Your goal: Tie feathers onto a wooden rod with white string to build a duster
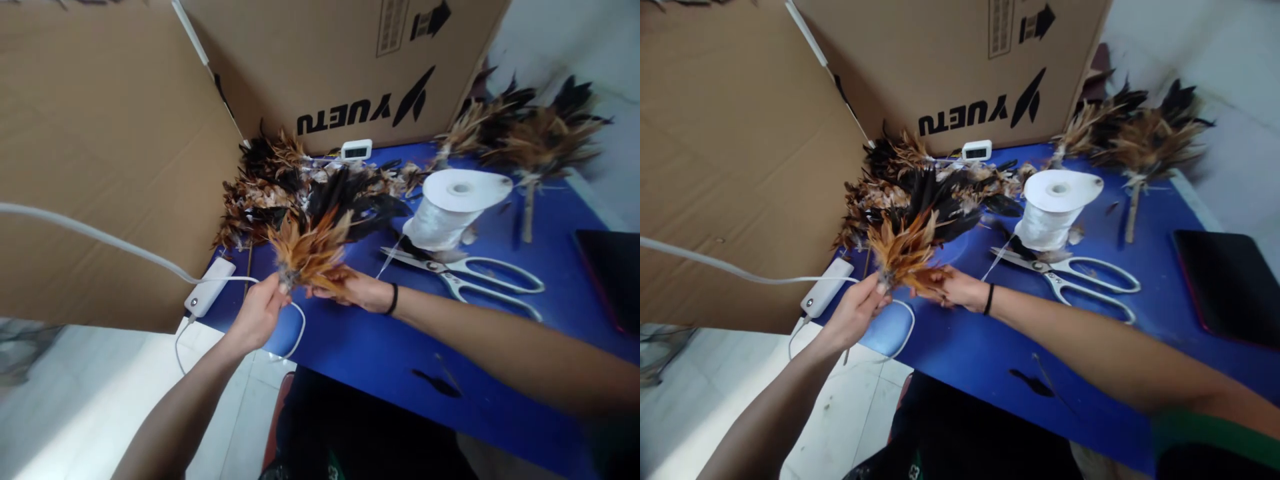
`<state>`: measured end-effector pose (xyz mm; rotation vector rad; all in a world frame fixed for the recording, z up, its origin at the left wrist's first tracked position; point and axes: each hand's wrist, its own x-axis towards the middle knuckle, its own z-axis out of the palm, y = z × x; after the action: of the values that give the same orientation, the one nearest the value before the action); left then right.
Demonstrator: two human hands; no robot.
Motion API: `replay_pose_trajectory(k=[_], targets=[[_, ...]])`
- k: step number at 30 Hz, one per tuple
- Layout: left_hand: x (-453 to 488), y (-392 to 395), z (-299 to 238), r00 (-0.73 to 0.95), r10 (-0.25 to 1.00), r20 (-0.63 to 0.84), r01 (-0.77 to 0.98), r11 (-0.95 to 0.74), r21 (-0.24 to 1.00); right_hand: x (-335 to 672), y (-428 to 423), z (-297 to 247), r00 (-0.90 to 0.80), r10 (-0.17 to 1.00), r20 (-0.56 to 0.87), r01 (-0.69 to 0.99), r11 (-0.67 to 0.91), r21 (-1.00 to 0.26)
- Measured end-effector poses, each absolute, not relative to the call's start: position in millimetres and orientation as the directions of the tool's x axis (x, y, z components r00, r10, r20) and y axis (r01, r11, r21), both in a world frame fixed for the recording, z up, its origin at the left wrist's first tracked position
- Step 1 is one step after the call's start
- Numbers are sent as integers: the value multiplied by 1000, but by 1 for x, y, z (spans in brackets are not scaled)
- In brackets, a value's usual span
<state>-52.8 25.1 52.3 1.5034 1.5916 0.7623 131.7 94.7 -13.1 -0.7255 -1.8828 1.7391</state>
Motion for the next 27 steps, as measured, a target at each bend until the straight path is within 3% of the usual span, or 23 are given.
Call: replay_pose_trajectory(k=[3,9,14,19,23,27], targets=[[-56,34,34,-44,988,-149,476,151,866,132,89,-12,-738,674,27,22,65,-998],[-45,42,17,-63,981,-184,373,195,907,136,81,-10,-676,730,100,178,293,-939],[-40,49,9,-123,976,-179,352,211,912,134,78,-12,-573,812,112,224,286,-932],[-39,57,-2,-139,983,-119,407,167,898,128,81,-17,-454,862,226,159,328,-931],[-33,59,-8,-117,991,-68,474,116,873,125,87,-25,-458,871,179,238,314,-919],[-27,60,-10,-87,996,-28,558,72,826,121,90,-32,-460,886,46,208,158,-965]])
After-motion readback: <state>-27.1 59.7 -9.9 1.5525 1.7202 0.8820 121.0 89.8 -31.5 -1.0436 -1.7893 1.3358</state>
